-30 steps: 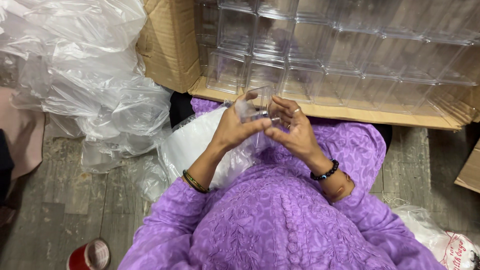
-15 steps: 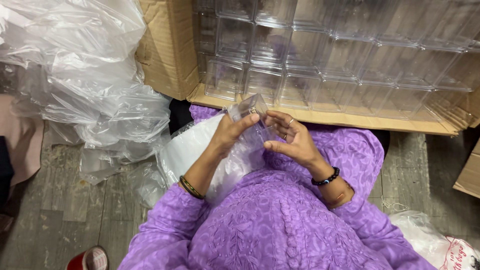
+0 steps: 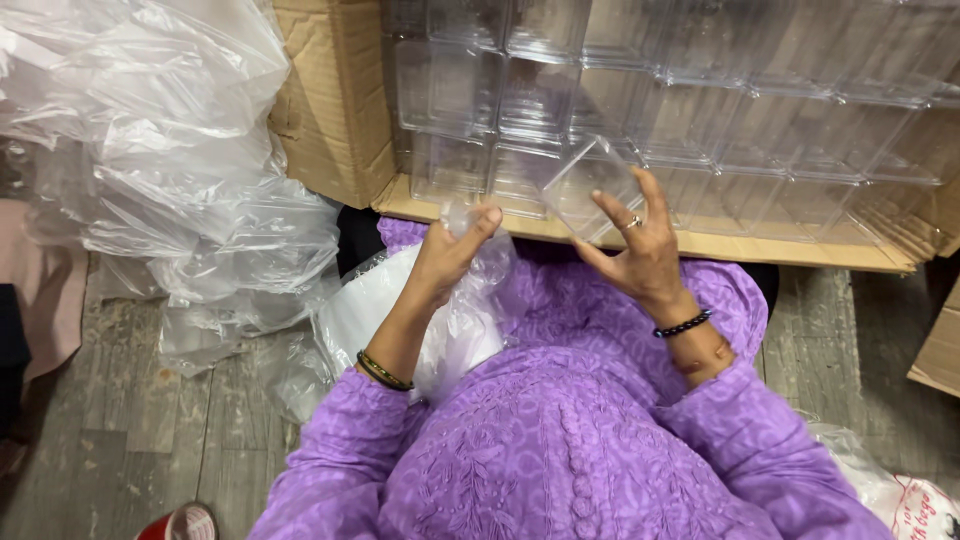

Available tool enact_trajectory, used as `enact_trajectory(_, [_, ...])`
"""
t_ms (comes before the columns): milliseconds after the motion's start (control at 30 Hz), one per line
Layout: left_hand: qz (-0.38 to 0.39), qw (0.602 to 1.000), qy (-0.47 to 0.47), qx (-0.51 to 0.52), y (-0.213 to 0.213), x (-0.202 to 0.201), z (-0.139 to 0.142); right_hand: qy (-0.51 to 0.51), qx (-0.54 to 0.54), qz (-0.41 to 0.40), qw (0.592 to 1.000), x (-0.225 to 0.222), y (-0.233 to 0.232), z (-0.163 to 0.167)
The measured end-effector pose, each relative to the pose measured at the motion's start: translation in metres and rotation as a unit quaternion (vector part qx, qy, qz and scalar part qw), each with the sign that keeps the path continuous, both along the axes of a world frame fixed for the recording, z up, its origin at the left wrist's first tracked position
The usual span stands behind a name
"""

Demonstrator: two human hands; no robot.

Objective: The person sits on the floor and packs clear plastic boxes. They place each box into a plastic bag, wrap the bag around it, and set the wrapped box into a cardboard carton, repeating this for box after box.

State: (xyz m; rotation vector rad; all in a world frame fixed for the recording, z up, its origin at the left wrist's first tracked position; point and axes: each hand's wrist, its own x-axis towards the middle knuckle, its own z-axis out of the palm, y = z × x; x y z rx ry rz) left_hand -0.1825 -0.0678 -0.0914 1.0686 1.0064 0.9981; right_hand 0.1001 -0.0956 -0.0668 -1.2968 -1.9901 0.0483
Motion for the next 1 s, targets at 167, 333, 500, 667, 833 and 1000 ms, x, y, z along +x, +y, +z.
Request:
enact_trajectory(167, [-0.016,0.998,-0.040,0.044,-0.003,-0.011,0.010,-0.153,0.020,0.028,0.988,0.018,0.011,-0.007])
enact_trajectory(333, [-0.067,0.993,-0.093,0.040,-0.003,0.006,0.029,-0.100,0.007,0.009,0.995,0.007,-0.005,0.019])
enact_trajectory(500, [-0.116,0.986,-0.095,0.075,-0.003,0.025,0.036,0.337,-0.224,0.171,0.898,-0.055,-0.009,0.033])
enact_trajectory(667, [-0.111,0.988,-0.001,0.107,-0.002,-0.011,0.030,0.185,-0.139,0.123,0.965,-0.084,0.037,0.038])
enact_trajectory(833, [0.138,0.877,0.425,0.176,0.009,-0.053,0.037,0.034,0.079,0.093,0.992,-0.122,0.150,0.033])
enact_trajectory(1000, [0.165,0.730,0.638,0.180,0.086,-0.059,0.039,-0.105,0.118,0.015,0.987,-0.143,0.227,0.011])
